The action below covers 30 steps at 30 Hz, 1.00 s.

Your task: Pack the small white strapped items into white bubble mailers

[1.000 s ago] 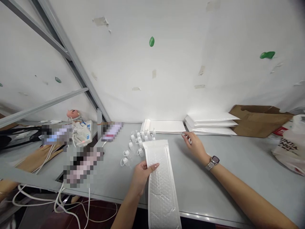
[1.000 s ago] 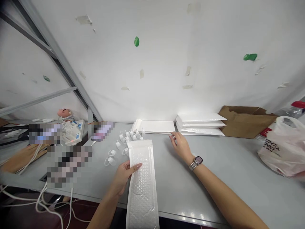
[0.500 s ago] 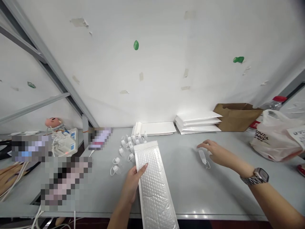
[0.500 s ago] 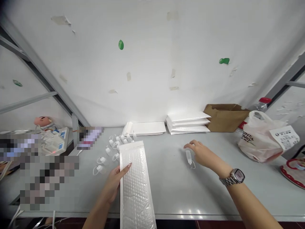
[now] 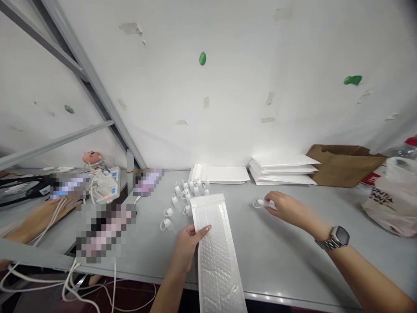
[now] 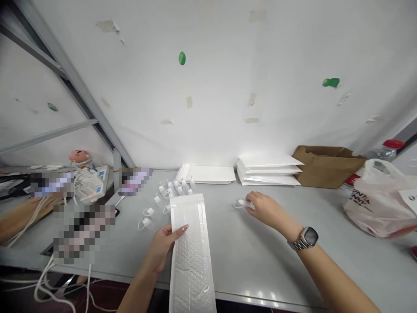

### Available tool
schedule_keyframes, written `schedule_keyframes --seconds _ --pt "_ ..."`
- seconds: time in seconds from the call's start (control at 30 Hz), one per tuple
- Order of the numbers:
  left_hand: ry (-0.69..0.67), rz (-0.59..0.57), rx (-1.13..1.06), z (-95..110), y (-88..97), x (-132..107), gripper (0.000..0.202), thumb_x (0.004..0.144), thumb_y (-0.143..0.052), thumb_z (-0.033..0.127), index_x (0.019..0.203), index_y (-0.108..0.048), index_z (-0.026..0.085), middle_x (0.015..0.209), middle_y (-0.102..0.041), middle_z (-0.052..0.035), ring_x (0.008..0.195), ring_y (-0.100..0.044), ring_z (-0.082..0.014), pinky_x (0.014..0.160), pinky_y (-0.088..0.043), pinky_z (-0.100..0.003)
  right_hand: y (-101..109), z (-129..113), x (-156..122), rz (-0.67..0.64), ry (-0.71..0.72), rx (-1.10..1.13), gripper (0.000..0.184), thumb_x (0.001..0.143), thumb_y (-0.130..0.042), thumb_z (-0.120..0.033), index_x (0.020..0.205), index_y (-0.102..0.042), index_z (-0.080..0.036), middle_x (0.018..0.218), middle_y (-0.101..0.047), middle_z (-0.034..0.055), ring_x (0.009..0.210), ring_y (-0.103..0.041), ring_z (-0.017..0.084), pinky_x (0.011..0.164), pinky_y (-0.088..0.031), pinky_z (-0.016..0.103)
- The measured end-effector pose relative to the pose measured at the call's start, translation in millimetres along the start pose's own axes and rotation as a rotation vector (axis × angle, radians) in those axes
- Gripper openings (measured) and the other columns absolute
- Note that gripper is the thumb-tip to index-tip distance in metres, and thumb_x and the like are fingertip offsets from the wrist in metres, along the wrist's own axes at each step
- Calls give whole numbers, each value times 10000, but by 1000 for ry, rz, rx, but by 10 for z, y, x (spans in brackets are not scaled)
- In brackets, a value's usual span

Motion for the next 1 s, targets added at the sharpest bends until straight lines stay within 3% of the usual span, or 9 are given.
schedule_keyframes --seconds 0.1,0.17,0.23,0.33,0.57,0.67,0.8,0.9,1.0 --pt "-42 15 8 -6 -46 -26 407 522 -822 366 827 -729 112 888 -741 -108 833 -664 -242 784 -487 -323 200 -491 175 -3 101 450 231 831 -525 -381 987 -554 -213 765 -609 19 647 -567 149 602 -459 283" --pt "-54 0 11 -7 -92 -42 409 514 -826 353 826 -728 108 883 -742 -111 829 -665 -242 786 -484 -324 262 -852 271 -43 223 724 417 846 -523 -363 1222 -406 -227 801 -612 13 632 -563 130 603 -469 274" --pt "-60 -23 12 -3 -126 -58 407 522 -821 343 841 -726 108 870 -743 -108 817 -666 -237 773 -485 -318 246 -1132 353 -53 289 787 519 862 -515 -319 1319 -286 -231 821 -605 16 633 -559 126 605 -466 272" --pt "-75 -31 21 21 -129 -84 395 541 -813 335 856 -725 115 848 -744 -97 811 -664 -230 760 -486 -309 143 -1350 445 10 300 638 412 872 -508 -304 1253 -377 -217 767 -579 13 669 -553 148 614 -442 279" --pt "-55 -36 -63 44 -132 -136 406 554 -801 388 859 -720 133 840 -741 -80 812 -663 -230 755 -489 -305 -40 -1369 518 -111 265 643 285 932 -367 -363 1134 -500 -211 706 -565 0 647 -526 148 587 -392 274" --pt "-17 -28 -158 -15 -164 -129 456 604 -744 494 882 -711 133 778 -733 -74 748 -666 -227 694 -493 -307 -96 -1330 551 -95 190 755 306 894 -447 -405 1110 -481 -192 627 -525 -38 580 -483 127 545 -364 251" --pt "-20 -15 -225 -69 -173 -115 486 672 -671 549 929 -698 138 820 -727 -76 782 -661 -220 716 -492 -302 -180 -1329 581 -25 113 790 217 854 -514 -405 862 -511 -188 636 -552 -26 571 -466 113 530 -341 237" --pt "-26 -17 -243 -69 -166 -120 479 691 -658 544 947 -687 140 857 -724 -85 805 -658 -222 733 -492 -309 -207 -1369 579 -16 144 706 299 895 -431 -382 669 -473 -190 601 -510 -24 557 -424 104 538 -321 243" --pt "-22 -30 -252 -74 -165 -130 467 697 -655 541 935 -685 141 854 -722 -82 810 -658 -219 749 -490 -309 -242 -1408 554 -129 204 654 423 902 -390 -450 568 -368 -191 536 -388 -45 504 -313 85 487 -260 239"
Point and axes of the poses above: each hand's wrist, its own x-axis towards the middle knuckle, its own y-axis out of the back of the hand, z = x × y, the point moved 4 cm from there along x, towards the middle knuckle
